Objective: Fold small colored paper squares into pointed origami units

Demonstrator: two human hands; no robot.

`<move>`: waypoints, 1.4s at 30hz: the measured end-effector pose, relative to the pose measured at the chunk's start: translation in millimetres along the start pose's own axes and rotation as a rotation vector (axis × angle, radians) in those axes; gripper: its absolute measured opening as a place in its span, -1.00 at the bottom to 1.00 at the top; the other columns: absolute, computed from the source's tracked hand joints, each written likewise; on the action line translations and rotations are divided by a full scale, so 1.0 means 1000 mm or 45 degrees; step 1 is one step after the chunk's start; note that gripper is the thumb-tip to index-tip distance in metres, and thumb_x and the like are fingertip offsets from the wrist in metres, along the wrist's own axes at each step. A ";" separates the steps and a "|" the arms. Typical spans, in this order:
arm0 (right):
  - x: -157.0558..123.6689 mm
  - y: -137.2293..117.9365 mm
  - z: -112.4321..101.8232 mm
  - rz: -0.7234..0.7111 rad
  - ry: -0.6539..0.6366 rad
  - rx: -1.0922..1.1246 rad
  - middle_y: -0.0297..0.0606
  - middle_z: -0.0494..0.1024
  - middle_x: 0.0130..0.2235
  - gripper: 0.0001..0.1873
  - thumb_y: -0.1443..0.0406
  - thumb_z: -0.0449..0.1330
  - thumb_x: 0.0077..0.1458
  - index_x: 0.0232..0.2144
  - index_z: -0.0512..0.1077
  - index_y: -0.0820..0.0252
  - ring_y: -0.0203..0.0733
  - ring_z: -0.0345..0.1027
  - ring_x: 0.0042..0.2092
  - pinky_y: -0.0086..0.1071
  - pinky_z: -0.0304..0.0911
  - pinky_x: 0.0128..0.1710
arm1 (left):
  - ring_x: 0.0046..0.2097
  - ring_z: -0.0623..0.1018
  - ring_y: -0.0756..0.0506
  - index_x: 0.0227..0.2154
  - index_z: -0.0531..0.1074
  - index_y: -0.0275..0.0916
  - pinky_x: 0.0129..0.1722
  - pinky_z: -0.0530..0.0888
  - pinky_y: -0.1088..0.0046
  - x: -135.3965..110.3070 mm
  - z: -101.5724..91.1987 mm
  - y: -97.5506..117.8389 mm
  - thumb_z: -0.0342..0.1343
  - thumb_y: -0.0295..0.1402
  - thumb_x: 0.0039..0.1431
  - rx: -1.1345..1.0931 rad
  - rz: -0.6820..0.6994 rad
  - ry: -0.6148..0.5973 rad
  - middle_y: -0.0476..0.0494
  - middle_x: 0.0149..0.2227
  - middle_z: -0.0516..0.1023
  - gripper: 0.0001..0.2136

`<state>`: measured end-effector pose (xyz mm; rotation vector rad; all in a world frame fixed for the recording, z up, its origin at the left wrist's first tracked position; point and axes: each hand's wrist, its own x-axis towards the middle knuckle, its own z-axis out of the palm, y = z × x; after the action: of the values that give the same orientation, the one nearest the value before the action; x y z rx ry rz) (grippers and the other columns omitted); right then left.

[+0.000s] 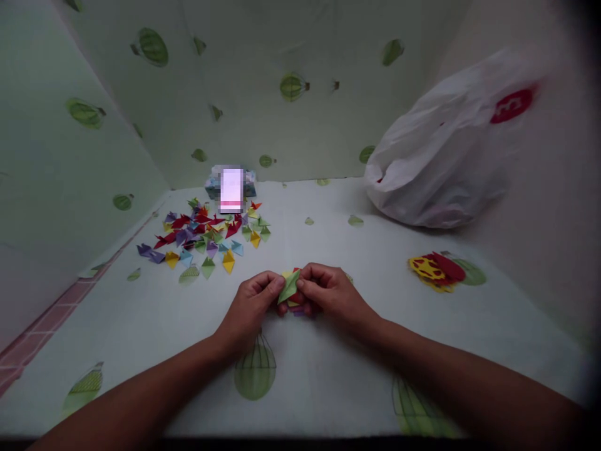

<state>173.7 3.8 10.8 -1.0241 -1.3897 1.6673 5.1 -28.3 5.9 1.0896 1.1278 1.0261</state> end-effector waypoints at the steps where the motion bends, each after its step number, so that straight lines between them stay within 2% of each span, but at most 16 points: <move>1: 0.000 0.000 0.000 -0.001 0.001 -0.002 -0.41 0.45 -0.56 -0.80 0.23 0.22 0.02 -0.53 0.31 0.18 -0.40 0.28 -0.60 -0.50 0.16 -0.61 | -0.48 0.39 0.03 -0.47 0.43 -0.24 -0.40 0.33 0.53 0.000 0.000 0.001 0.12 -0.16 0.24 0.011 -0.004 0.012 0.05 -0.58 0.43 -0.73; 6: -0.002 0.001 0.001 -0.027 0.001 -0.002 -0.44 0.41 -0.61 -0.81 0.25 0.21 0.02 -0.54 0.31 0.18 -0.41 0.25 -0.62 -0.50 0.15 -0.61 | -0.53 0.37 0.03 -0.49 0.44 -0.23 -0.47 0.30 0.53 -0.001 0.001 0.005 0.15 -0.21 0.20 0.088 -0.024 0.070 0.05 -0.60 0.43 -0.77; 10: -0.001 0.001 0.001 -0.033 0.010 -0.028 -0.43 0.43 -0.58 -0.82 0.25 0.21 0.02 -0.54 0.32 0.18 -0.40 0.25 -0.61 -0.49 0.16 -0.60 | -0.50 0.41 0.02 -0.48 0.45 -0.24 -0.43 0.33 0.53 -0.001 0.001 0.004 0.18 -0.20 0.18 0.080 -0.010 0.071 0.04 -0.59 0.45 -0.77; 16: -0.002 0.002 -0.001 -0.032 -0.075 0.019 -0.38 0.49 -0.55 -0.80 0.21 0.20 0.06 -0.50 0.33 0.20 -0.39 0.29 -0.57 -0.49 0.16 -0.56 | -0.43 0.47 0.01 -0.45 0.43 -0.26 -0.36 0.38 0.50 -0.002 0.003 0.003 0.19 -0.22 0.18 -0.010 0.037 0.031 0.00 -0.52 0.52 -0.78; 22: -0.002 0.002 -0.001 -0.025 -0.055 0.037 -0.37 0.49 -0.54 -0.79 0.20 0.22 0.06 -0.47 0.33 0.21 -0.39 0.30 -0.57 -0.49 0.18 -0.55 | -0.42 0.47 0.01 -0.44 0.42 -0.27 -0.36 0.39 0.50 0.000 0.001 -0.001 0.23 -0.21 0.15 -0.079 -0.005 -0.033 -0.01 -0.50 0.53 -0.78; 34: 0.000 0.004 -0.003 -0.043 -0.087 0.035 -0.41 0.45 -0.56 -0.81 0.22 0.21 0.06 -0.50 0.34 0.21 -0.40 0.29 -0.59 -0.49 0.18 -0.57 | -0.42 0.41 0.04 -0.44 0.41 -0.26 -0.39 0.31 0.54 0.001 -0.001 -0.005 0.20 -0.23 0.17 -0.042 -0.002 -0.023 0.03 -0.48 0.48 -0.79; 42: 0.001 0.004 -0.003 -0.047 -0.089 0.012 -0.41 0.45 -0.56 -0.82 0.24 0.21 0.05 -0.50 0.35 0.22 -0.40 0.30 -0.59 -0.49 0.19 -0.57 | -0.48 0.29 0.08 -0.45 0.41 -0.27 -0.45 0.24 0.57 0.001 -0.001 -0.002 0.20 -0.24 0.16 -0.012 -0.006 -0.028 0.07 -0.54 0.40 -0.80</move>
<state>176.4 5.4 6.9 -0.9378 -1.4359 1.6952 4.6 -27.9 3.9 1.0878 1.1063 1.0126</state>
